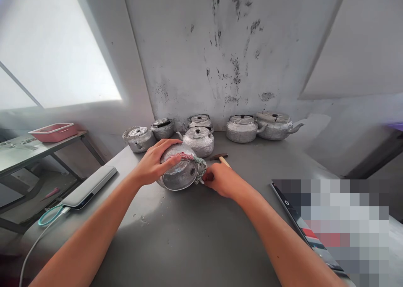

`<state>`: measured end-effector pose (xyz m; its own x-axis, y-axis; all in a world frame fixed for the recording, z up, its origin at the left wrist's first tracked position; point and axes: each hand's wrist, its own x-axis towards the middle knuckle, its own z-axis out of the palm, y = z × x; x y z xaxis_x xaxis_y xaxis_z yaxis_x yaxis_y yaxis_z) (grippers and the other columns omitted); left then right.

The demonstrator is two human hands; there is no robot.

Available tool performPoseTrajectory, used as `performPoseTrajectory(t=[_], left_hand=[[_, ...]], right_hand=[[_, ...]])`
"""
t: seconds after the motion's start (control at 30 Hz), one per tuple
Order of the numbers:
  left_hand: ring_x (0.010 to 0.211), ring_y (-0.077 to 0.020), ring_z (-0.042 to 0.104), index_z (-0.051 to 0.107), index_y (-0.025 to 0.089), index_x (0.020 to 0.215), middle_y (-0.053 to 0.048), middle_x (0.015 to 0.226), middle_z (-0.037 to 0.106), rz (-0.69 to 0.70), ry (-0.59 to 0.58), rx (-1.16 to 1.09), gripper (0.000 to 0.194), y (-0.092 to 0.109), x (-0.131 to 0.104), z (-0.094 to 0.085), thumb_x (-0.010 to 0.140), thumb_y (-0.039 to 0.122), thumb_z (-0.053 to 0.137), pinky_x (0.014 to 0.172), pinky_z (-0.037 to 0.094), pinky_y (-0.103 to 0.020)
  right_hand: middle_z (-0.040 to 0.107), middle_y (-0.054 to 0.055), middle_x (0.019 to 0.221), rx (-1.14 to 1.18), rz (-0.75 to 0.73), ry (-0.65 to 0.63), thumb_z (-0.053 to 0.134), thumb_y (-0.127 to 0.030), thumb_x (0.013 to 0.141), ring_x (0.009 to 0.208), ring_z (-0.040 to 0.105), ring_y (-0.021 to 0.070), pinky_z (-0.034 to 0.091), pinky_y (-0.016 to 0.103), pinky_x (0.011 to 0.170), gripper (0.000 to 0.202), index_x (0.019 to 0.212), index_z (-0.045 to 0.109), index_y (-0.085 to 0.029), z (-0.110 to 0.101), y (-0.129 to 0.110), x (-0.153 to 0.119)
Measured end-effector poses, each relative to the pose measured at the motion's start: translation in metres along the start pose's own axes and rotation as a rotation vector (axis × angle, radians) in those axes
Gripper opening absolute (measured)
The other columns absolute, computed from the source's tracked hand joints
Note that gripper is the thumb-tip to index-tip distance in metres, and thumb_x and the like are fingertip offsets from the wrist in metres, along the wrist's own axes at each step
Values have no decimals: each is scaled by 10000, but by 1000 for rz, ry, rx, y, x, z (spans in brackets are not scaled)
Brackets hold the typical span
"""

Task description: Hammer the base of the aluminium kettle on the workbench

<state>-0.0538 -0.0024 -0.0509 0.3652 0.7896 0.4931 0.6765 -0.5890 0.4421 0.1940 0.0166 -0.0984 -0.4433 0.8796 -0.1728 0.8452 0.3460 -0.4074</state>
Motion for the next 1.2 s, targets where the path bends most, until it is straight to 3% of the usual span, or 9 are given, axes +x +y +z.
performPoseTrajectory(t=[0.2,0.4,0.5,0.73,0.87,1.0,1.07,1.13,1.2], left_hand=[[1233,-278,547,535,272,1379,-64,1345,568,35,-20,66,508,1,-2,0,973,575,497,1073,408,-400],[1239,-274,536,513,266,1391,-71,1343,557,34,-30,89,513,4,-2,2,984,576,477,1069,406,-403],[1242,-275,531,511,263,1392,-74,1343,552,34,-23,93,521,5,-2,4,977,577,491,1074,401,-409],[1241,-279,534,530,280,1379,-71,1337,555,12,41,80,498,10,-3,14,972,566,503,1060,417,-413],[1252,-284,529,541,292,1368,-67,1329,566,-1,89,70,486,15,-3,19,962,558,524,1059,420,-417],[1245,-277,536,562,286,1341,-59,1326,575,-26,99,36,458,13,-2,19,964,545,528,1056,419,-404],[1241,-268,541,569,288,1332,-52,1326,579,-45,110,12,448,10,-2,18,969,546,520,1055,419,-394],[1238,-259,546,577,296,1326,-40,1327,585,-61,125,-15,437,5,0,17,973,547,515,1062,413,-384],[1229,-253,557,593,297,1308,-33,1317,599,-77,143,-43,423,1,1,16,975,547,513,1070,408,-380]], right_hand=[[661,79,1254,-47,45,-5,611,-342,977,1032,671,222,575,422,884,281,1215,646,-197,-8,0,-3],[635,92,1300,-207,374,125,617,-337,974,1078,655,233,562,449,913,314,1258,622,-204,-25,9,-11],[637,93,1293,-236,535,116,623,-336,970,1066,661,234,570,448,898,331,1270,614,-196,-27,12,-14],[637,94,1295,-104,655,92,621,-334,972,1066,661,231,570,442,899,322,1263,619,-198,-22,15,-13],[636,94,1299,100,658,191,620,-334,973,1067,660,231,569,443,901,322,1265,618,-200,-25,14,-10],[634,98,1298,416,604,415,622,-335,971,1067,660,232,569,440,900,325,1265,618,-196,-45,3,-18],[667,76,1183,625,507,522,595,-357,984,924,674,187,588,369,787,287,1217,624,-193,-59,-9,-31],[609,5,876,830,347,603,437,-341,1015,574,519,95,478,232,507,217,1080,586,-197,-72,-24,-49],[446,-46,708,996,192,633,437,-332,961,463,300,70,313,191,391,159,899,538,-227,-83,-41,-68]])
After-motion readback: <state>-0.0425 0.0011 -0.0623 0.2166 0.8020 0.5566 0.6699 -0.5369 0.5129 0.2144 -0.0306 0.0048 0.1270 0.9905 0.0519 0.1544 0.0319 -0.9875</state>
